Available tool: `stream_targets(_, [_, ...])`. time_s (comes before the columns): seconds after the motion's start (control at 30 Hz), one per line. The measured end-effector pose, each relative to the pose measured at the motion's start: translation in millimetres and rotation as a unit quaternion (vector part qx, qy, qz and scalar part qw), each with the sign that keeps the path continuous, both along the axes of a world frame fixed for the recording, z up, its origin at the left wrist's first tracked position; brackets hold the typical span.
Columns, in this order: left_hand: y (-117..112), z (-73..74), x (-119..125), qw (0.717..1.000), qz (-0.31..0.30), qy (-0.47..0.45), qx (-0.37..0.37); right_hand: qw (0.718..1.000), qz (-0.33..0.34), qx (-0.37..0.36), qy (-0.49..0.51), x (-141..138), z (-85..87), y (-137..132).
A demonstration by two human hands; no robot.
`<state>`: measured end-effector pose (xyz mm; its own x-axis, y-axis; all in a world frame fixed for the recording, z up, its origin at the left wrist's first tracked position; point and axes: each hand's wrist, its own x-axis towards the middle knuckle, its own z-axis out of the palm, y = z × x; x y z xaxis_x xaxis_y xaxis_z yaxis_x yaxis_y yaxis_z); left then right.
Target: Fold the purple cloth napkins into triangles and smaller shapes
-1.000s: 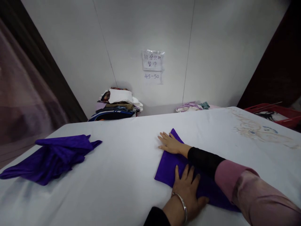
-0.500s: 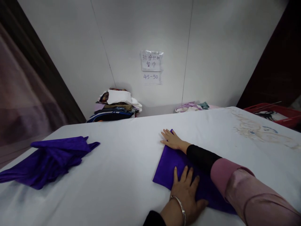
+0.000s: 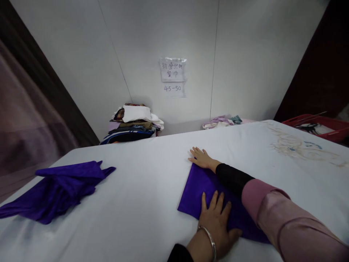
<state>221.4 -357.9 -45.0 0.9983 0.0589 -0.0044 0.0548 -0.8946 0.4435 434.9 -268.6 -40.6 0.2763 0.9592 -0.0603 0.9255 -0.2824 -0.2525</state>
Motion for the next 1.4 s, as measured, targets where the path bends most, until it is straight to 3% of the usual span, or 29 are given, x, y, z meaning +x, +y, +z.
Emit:
stream_targets(0.1, [0.2,-2.9,1.1,1.000,0.001,0.004,0.006,0.999,0.037,0.030,0.020,-20.8,10.0,-34.2])
stream_targets(0.23, [-0.4,-3.4,3.1,1.000,0.009,0.014,0.001,0.995,0.067,0.044,0.054,-58.3,12.0,-109.5])
stream_targets(0.37, [-0.8,1.4,3.1,1.000,-0.010,-0.001,0.005,0.997,0.019,0.052,0.060,-85.0,1.3,-186.9])
stream_targets(0.5, [-0.9,-1.5,3.7,0.999,-0.004,-0.008,0.042,0.998,-0.021,0.062,0.024,-92.8,-18.0,-237.4])
stream_targets(0.63, [-1.7,-11.9,7.6,0.997,0.012,-0.007,0.082,0.998,-0.016,0.055,-0.025,-91.0,-29.9,-262.6])
stream_targets(0.8, [-1.8,-17.8,10.7,0.994,0.015,-0.016,0.106,0.997,-0.003,0.058,-0.054,-88.3,-28.8,-293.6])
stream_targets(1.03, [-0.8,-17.1,11.7,0.993,0.010,-0.008,0.118,0.996,-0.034,0.050,-0.066,-85.6,-32.4,-360.6])
stream_targets(1.13, [-0.5,-17.1,12.6,0.993,0.010,-0.007,0.118,0.994,-0.076,0.031,-0.065,-83.3,-32.2,-383.9])
stream_targets(1.27, [0.0,-16.6,13.8,0.992,0.005,-0.001,0.128,0.984,-0.154,0.051,-0.077,-85.8,-19.1,-388.0])
stream_targets(1.4, [0.6,-15.5,15.1,0.989,0.006,0.003,0.147,0.983,-0.127,0.089,-0.099,-97.7,-2.1,-366.7])
